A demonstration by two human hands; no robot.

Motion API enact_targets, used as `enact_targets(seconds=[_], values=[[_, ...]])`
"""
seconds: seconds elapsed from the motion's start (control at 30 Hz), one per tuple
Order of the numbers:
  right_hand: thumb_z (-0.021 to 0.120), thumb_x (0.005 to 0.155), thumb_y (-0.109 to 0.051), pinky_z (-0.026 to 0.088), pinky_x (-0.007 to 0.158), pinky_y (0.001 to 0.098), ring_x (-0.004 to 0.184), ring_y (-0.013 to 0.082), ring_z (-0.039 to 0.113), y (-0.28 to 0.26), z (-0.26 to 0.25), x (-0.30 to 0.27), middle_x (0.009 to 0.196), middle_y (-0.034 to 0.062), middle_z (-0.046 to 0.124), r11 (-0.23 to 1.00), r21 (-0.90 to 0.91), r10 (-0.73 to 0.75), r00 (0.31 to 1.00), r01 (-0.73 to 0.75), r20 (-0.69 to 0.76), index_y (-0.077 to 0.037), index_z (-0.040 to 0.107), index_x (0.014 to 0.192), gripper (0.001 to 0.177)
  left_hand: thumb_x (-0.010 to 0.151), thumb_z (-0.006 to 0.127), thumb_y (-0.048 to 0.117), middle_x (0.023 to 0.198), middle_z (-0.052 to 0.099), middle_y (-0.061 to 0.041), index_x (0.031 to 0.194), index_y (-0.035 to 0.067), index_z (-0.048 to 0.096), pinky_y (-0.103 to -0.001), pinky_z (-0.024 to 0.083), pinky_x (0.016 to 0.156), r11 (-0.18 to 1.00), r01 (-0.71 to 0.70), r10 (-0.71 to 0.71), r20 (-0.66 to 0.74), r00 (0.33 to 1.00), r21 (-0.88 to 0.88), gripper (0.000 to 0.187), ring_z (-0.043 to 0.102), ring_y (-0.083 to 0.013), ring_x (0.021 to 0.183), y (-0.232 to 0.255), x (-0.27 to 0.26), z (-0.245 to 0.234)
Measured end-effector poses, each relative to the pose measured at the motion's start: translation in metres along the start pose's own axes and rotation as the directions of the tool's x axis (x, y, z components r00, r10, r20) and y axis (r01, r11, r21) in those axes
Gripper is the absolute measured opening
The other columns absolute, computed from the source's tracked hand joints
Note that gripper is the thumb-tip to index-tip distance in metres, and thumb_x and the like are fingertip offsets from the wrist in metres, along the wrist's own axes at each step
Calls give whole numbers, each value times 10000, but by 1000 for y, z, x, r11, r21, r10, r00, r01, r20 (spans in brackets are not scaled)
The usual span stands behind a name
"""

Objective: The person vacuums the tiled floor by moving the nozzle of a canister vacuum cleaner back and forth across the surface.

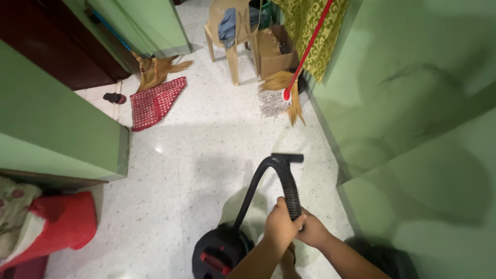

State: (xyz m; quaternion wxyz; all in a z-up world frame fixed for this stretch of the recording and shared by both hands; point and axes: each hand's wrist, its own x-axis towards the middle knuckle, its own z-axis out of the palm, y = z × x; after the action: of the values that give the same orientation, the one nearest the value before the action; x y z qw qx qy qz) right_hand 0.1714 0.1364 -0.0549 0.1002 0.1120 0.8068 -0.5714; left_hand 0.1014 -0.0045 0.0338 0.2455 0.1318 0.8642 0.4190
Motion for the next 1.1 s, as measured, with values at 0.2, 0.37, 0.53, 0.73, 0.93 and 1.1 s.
enact_targets(seconds=[0.2,0.37,0.53,0.73,0.93,1.1], values=[[907,759,-269,456,1009,430,1345,425,453,34,-28,53,1345,104,675,820,-557,-97,991,131,90,-198,607,1299,622,758,875,313,991,687,-199,1113,15,510,-447,560,813,993,-26,23,-29,999,-119,590,703,-374,928,-23,54,25],[831,774,-255,506,1024,351,1248,282,611,31,-26,54,1251,70,701,926,-372,118,983,-58,141,-189,547,1366,660,702,838,331,925,729,-139,1046,58,620,-423,559,791,978,15,-19,-19,1000,-209,490,726,-310,885,-26,52,11],[853,721,-234,542,965,333,1117,178,693,-1,-21,62,1196,30,727,990,-93,113,987,-103,113,-203,492,1425,791,701,834,383,926,716,-130,1045,72,640,-423,549,802,990,56,-74,-135,988,-132,504,713,-310,882,5,37,-14],[897,693,-283,609,844,307,950,154,765,-30,-8,42,1040,31,790,974,-214,118,973,-74,200,-130,663,1226,601,691,816,414,822,746,-125,932,64,681,-398,574,743,983,89,-121,-206,971,-158,446,736,-288,789,41,-16,-63],[871,708,-299,600,773,329,845,183,779,-71,38,-23,886,79,804,961,-235,182,972,-144,147,-74,738,1016,404,675,784,440,790,741,-131,881,70,705,-396,577,688,978,-2,-58,-285,957,-206,431,746,-289,742,54,-88,-105],[837,726,-266,593,752,332,835,172,780,-112,79,-69,879,64,812,992,-124,62,983,-41,174,-69,749,983,336,698,758,492,788,742,-144,847,60,688,-405,569,731,984,78,-113,-227,967,-158,462,745,-294,782,49,-138,-131]])
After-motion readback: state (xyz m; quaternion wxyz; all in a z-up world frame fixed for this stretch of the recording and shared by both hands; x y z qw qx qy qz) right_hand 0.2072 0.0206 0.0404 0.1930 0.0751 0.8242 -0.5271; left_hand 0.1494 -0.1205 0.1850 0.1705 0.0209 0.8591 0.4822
